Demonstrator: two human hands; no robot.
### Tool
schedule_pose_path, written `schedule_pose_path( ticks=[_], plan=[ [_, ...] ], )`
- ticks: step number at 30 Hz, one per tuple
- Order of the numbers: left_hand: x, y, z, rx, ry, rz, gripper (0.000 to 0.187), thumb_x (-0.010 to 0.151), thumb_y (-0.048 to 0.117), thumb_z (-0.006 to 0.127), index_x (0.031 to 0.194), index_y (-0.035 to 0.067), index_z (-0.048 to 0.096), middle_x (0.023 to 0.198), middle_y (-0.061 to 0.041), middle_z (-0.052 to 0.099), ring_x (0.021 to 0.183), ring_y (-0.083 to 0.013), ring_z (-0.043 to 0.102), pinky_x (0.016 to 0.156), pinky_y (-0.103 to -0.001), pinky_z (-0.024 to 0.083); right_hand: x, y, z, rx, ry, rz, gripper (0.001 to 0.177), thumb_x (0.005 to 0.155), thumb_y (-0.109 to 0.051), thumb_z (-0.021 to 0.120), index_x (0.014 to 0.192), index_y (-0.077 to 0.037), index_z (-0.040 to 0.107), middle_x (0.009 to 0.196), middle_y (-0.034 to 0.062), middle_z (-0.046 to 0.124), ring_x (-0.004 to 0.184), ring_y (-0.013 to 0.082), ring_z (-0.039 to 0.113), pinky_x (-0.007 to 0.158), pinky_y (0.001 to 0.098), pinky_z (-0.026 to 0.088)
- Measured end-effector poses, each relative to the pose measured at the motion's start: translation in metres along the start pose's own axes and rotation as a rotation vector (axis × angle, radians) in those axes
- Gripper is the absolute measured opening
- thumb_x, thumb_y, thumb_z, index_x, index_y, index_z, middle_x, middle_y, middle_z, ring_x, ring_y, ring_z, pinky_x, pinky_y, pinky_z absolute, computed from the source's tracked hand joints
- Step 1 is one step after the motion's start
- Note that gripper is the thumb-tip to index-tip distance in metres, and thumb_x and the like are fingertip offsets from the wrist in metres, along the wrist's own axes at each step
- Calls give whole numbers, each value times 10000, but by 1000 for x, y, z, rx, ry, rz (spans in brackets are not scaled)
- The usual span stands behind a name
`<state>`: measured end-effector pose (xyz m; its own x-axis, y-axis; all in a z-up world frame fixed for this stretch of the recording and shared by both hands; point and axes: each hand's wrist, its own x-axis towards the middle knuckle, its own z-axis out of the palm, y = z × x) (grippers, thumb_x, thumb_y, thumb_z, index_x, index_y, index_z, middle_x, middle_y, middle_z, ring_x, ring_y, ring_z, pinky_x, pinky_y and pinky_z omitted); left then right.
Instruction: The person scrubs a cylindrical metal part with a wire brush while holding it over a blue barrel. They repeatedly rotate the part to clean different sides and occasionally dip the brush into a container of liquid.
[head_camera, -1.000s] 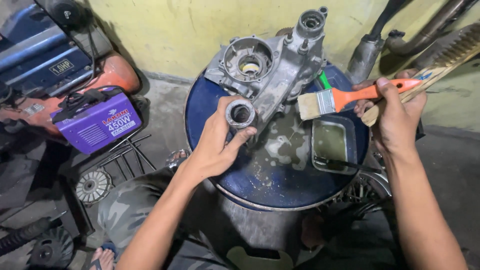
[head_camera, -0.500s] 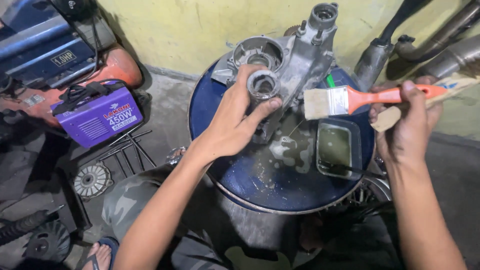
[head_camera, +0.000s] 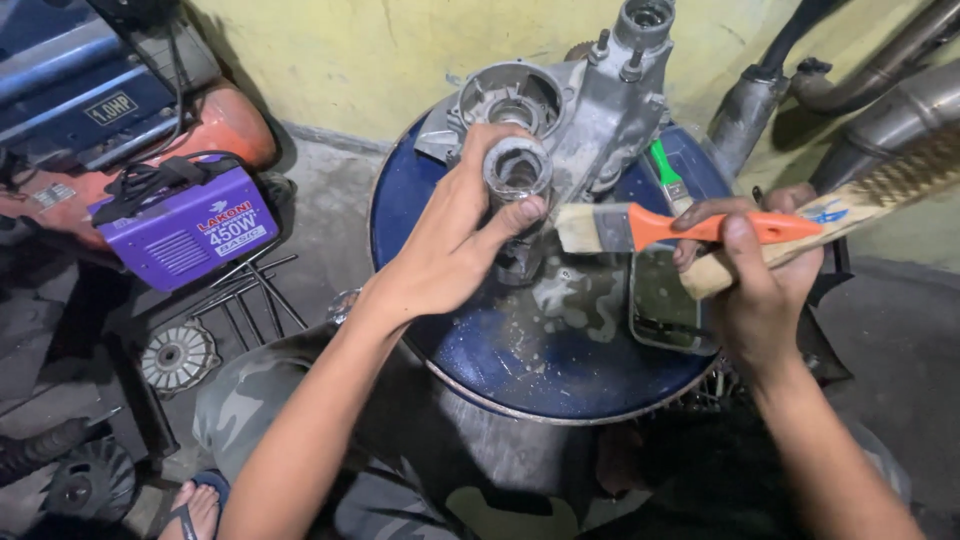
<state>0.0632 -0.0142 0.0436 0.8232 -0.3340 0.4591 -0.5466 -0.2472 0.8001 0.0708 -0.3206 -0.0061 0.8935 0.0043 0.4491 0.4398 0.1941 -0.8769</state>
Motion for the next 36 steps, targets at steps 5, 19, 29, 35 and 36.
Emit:
schedule_pose_path(
  ticks=[5, 19, 29, 35, 36],
  plan=[
    [-1, 1, 0, 12, -15, -34, 600, 1120, 613, 426, 1448, 116, 351, 1227, -125, 567, 1014, -252, 558, 934, -401, 449, -6, -6, -12, 182, 16, 57, 319, 1153, -184, 670, 1239, -194, 363, 1073, 260, 682, 758, 297, 687, 752, 369, 614],
    [-4, 2, 1, -13, -19, -36, 578, 1121, 603, 441, 1437, 126, 356, 1112, -84, 557, 935, -223, 537, 864, -380, 442, 13, 5, -31, 107, -71, 19, 429, 1135, -364, 740, 1244, -240, 344, 1077, 201, 682, 762, 258, 677, 740, 320, 579],
    [-18, -2, 7, 36, 16, 16, 612, 1127, 616, 445, 1439, 91, 406, 1314, -121, 577, 1075, -248, 606, 975, -402, 473, 60, 16, -98, -448, -363, 167, 157, 1172, -124, 660, 1222, -14, 559, 1146, 158, 802, 962, 230, 803, 839, 310, 639],
    [-39, -9, 21, 30, 27, 34, 607, 1145, 572, 465, 1470, 65, 392, 1345, -140, 610, 1155, -269, 633, 1037, -424, 488, 67, 16, -133, -609, -134, 490, 122, 1235, -54, 652, 1122, -27, 615, 1047, 192, 771, 764, 222, 698, 687, 325, 597],
    [-42, -9, 22, 20, 31, 30, 621, 1142, 587, 466, 1470, 63, 404, 1347, -144, 613, 1145, -269, 641, 1021, -423, 495, 69, 29, -144, -582, -94, 606, 97, 1222, -56, 665, 1150, -71, 602, 954, 158, 741, 781, 220, 724, 678, 310, 621]
  ],
)
